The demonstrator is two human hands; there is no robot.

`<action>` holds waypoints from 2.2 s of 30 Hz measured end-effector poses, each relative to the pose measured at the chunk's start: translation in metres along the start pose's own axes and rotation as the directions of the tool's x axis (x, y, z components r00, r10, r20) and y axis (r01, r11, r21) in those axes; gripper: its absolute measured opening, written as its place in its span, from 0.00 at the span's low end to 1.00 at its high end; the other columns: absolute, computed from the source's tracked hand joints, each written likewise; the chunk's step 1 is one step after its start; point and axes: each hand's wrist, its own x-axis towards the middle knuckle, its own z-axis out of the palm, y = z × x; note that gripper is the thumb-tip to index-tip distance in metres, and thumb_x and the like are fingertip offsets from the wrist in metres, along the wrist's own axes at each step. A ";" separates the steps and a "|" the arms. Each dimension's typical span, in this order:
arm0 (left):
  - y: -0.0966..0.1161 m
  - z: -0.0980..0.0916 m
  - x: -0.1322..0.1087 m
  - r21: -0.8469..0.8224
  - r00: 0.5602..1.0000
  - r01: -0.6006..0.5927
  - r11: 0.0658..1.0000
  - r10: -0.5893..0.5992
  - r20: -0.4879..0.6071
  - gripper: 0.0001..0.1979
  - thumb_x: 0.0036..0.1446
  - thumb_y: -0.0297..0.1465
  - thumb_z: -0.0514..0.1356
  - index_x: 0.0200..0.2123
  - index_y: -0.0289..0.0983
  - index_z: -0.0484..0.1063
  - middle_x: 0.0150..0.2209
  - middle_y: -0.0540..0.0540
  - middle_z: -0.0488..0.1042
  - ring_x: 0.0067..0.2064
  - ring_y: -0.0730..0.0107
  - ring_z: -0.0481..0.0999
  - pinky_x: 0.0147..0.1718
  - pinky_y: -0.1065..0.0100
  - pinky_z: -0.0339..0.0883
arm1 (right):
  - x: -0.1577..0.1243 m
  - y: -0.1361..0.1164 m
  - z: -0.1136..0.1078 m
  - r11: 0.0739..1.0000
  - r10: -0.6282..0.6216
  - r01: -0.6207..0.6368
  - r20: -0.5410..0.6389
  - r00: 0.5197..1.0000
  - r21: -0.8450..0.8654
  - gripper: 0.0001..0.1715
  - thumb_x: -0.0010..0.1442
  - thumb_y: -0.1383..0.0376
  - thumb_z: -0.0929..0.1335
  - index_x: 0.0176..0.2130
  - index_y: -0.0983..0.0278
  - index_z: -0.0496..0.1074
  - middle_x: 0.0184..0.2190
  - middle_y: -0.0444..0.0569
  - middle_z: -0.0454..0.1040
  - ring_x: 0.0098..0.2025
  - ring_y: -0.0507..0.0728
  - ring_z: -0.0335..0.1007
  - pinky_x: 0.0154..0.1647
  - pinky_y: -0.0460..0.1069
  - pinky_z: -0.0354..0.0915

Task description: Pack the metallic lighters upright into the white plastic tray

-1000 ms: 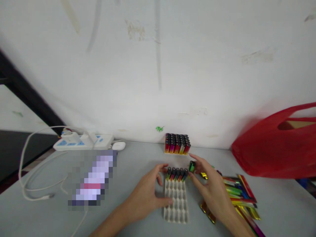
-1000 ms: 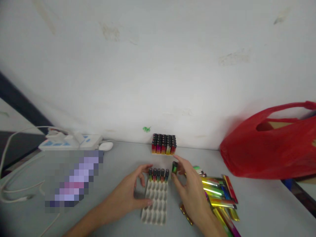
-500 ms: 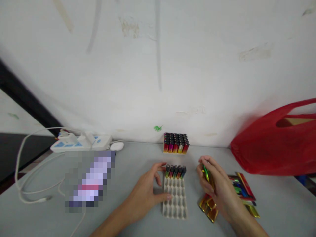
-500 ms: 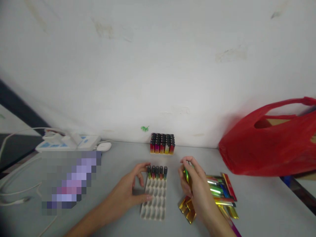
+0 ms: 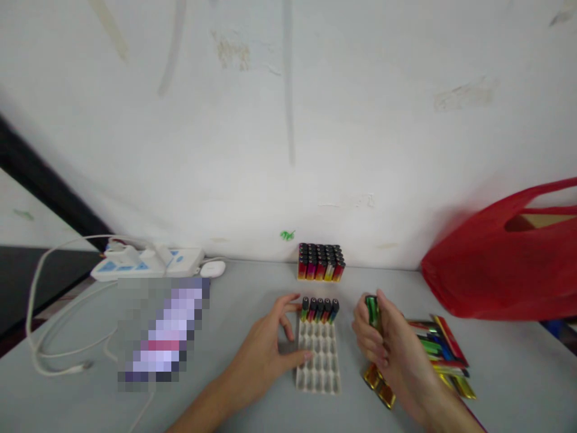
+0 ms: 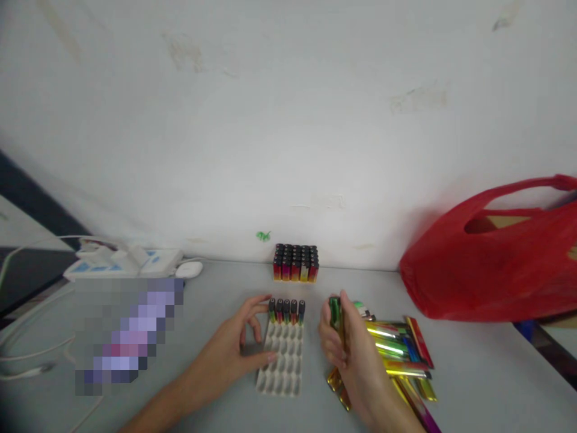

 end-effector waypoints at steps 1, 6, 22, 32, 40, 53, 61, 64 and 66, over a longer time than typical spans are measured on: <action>0.000 0.000 0.000 0.008 1.000 0.000 1.000 0.000 -0.004 0.45 0.54 0.35 0.77 0.71 0.44 0.63 0.43 0.52 0.78 0.33 0.66 0.74 0.39 0.65 0.67 | 0.001 0.002 -0.001 1.000 0.024 -0.025 0.041 0.999 0.014 0.33 0.64 0.40 0.76 0.27 0.61 0.65 0.20 0.33 0.48 0.22 0.48 0.32 0.19 0.44 0.38; 0.000 0.000 0.001 0.019 1.000 -0.004 1.000 0.004 0.009 0.45 0.55 0.34 0.76 0.72 0.45 0.61 0.43 0.52 0.78 0.35 0.64 0.75 0.42 0.63 0.68 | 0.002 0.011 -0.004 0.995 0.083 -0.090 0.142 0.986 0.044 0.39 0.67 0.41 0.73 0.23 0.59 0.53 0.20 0.33 0.43 0.21 0.48 0.29 0.18 0.45 0.35; 0.002 0.000 0.000 0.012 1.000 -0.002 1.000 0.002 0.017 0.44 0.55 0.33 0.76 0.72 0.44 0.62 0.44 0.52 0.76 0.33 0.67 0.73 0.38 0.66 0.64 | -0.002 0.018 0.009 0.959 0.101 -0.118 -0.077 0.992 -0.259 0.37 0.54 0.35 0.70 0.22 0.57 0.50 0.19 0.31 0.40 0.21 0.47 0.27 0.20 0.47 0.29; 0.000 0.001 -0.001 0.042 1.000 -0.023 0.999 0.022 0.006 0.44 0.56 0.33 0.76 0.72 0.45 0.62 0.44 0.53 0.76 0.34 0.67 0.73 0.39 0.66 0.66 | -0.002 0.021 0.008 0.942 0.190 -0.193 -0.037 0.981 -0.274 0.42 0.50 0.29 0.72 0.22 0.57 0.51 0.19 0.32 0.42 0.21 0.47 0.31 0.21 0.47 0.33; 0.004 0.000 0.000 0.043 1.000 0.000 0.999 -0.001 0.022 0.44 0.55 0.33 0.76 0.72 0.45 0.63 0.43 0.54 0.76 0.31 0.69 0.70 0.38 0.66 0.65 | -0.001 0.022 0.006 0.955 0.151 -0.150 -0.016 0.988 -0.255 0.42 0.51 0.30 0.72 0.22 0.57 0.53 0.19 0.33 0.43 0.21 0.47 0.33 0.21 0.47 0.34; 0.003 0.000 0.000 0.048 1.000 -0.001 0.999 -0.001 0.027 0.41 0.55 0.35 0.76 0.70 0.45 0.66 0.40 0.56 0.73 0.31 0.70 0.71 0.36 0.68 0.64 | -0.003 0.022 0.009 0.945 0.107 -0.119 -0.056 0.993 -0.305 0.39 0.53 0.32 0.70 0.22 0.57 0.52 0.19 0.32 0.42 0.21 0.47 0.32 0.20 0.47 0.32; -0.001 0.000 0.001 0.057 1.000 -0.008 0.998 0.006 0.026 0.41 0.55 0.37 0.76 0.69 0.45 0.66 0.40 0.56 0.73 0.30 0.70 0.71 0.36 0.67 0.64 | -0.004 0.028 0.006 0.949 0.126 -0.136 -0.053 0.991 -0.284 0.35 0.59 0.36 0.68 0.24 0.57 0.51 0.19 0.32 0.40 0.21 0.48 0.29 0.20 0.47 0.30; -0.001 0.000 0.002 0.063 1.000 -0.011 0.998 0.009 0.021 0.41 0.55 0.37 0.77 0.69 0.45 0.66 0.39 0.56 0.73 0.30 0.70 0.71 0.36 0.67 0.65 | -0.005 0.026 0.007 0.951 0.142 -0.146 -0.035 0.989 -0.271 0.37 0.57 0.34 0.69 0.24 0.57 0.52 0.20 0.32 0.41 0.22 0.48 0.31 0.20 0.47 0.33; 0.000 0.000 0.002 0.064 1.000 -0.004 0.998 0.002 0.021 0.41 0.55 0.37 0.76 0.69 0.45 0.67 0.39 0.57 0.73 0.30 0.70 0.71 0.36 0.67 0.65 | -0.005 0.024 0.008 0.953 0.142 -0.142 -0.022 0.990 -0.269 0.40 0.56 0.32 0.70 0.24 0.57 0.52 0.20 0.32 0.41 0.22 0.48 0.32 0.20 0.47 0.34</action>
